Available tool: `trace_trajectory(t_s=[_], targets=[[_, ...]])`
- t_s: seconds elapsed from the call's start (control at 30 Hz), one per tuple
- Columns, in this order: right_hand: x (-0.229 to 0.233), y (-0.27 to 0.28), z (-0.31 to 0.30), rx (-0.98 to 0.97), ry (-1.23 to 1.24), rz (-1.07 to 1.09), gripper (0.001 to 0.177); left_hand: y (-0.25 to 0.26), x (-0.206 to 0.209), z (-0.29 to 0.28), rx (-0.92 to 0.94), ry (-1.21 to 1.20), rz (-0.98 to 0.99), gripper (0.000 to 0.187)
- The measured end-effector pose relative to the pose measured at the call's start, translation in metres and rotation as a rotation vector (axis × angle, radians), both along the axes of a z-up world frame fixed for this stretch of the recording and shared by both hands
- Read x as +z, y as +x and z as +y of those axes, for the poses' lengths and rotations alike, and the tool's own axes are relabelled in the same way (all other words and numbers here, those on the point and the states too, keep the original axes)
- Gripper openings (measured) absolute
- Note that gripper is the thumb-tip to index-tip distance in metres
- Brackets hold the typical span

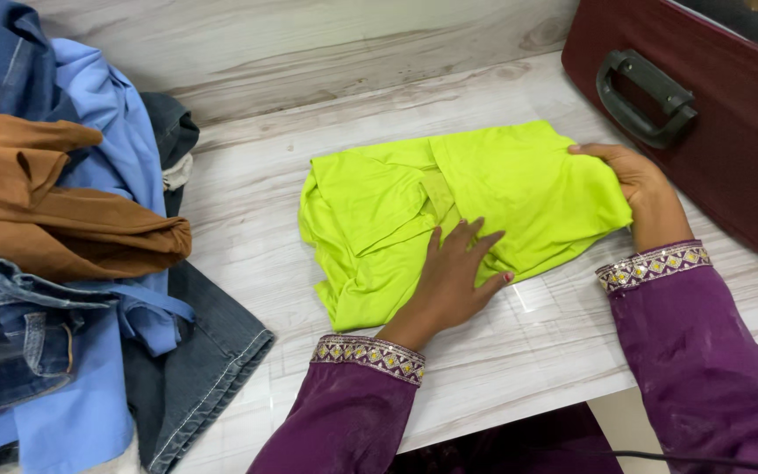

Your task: The person folds a neon green shirt on a white table, smoothing the fabric and folding the sleeves and body into a compact rectangle. The person then places the folded shirt into a maroon suitcase.

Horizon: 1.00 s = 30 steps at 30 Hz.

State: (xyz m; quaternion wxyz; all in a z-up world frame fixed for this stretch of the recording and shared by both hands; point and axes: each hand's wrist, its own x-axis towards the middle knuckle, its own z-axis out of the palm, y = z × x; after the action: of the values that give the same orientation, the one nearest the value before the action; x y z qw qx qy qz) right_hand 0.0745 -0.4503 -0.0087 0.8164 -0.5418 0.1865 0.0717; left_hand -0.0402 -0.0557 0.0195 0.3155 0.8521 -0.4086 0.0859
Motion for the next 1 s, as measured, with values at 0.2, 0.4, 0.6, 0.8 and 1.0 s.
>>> trace_trajectory(t_s=[0.2, 0.4, 0.6, 0.8, 1.0], targets=[[0.074, -0.029, 0.061, 0.016, 0.325, -0.265, 0.024, 0.059, 0.013, 0.087, 0.233, -0.731, 0.283, 0.028], [0.126, -0.018, 0.195, 0.117, 0.022, -0.393, 0.03, 0.092, -0.026, 0.137, 0.431, -0.916, 0.479, 0.038], [0.108, -0.005, 0.285, 0.508, -0.286, -0.512, 0.048, 0.098, -0.028, 0.146, 0.575, -0.809, 0.607, 0.053], [0.036, -0.039, 0.289, 0.386, -1.537, -0.913, 0.044, 0.09, -0.016, 0.141, 0.61, -0.625, 0.472, 0.058], [0.032, -0.05, 0.283, 0.374, -1.56, -0.993, 0.055, 0.096, -0.034, 0.142, 0.392, -0.563, 0.293, 0.063]])
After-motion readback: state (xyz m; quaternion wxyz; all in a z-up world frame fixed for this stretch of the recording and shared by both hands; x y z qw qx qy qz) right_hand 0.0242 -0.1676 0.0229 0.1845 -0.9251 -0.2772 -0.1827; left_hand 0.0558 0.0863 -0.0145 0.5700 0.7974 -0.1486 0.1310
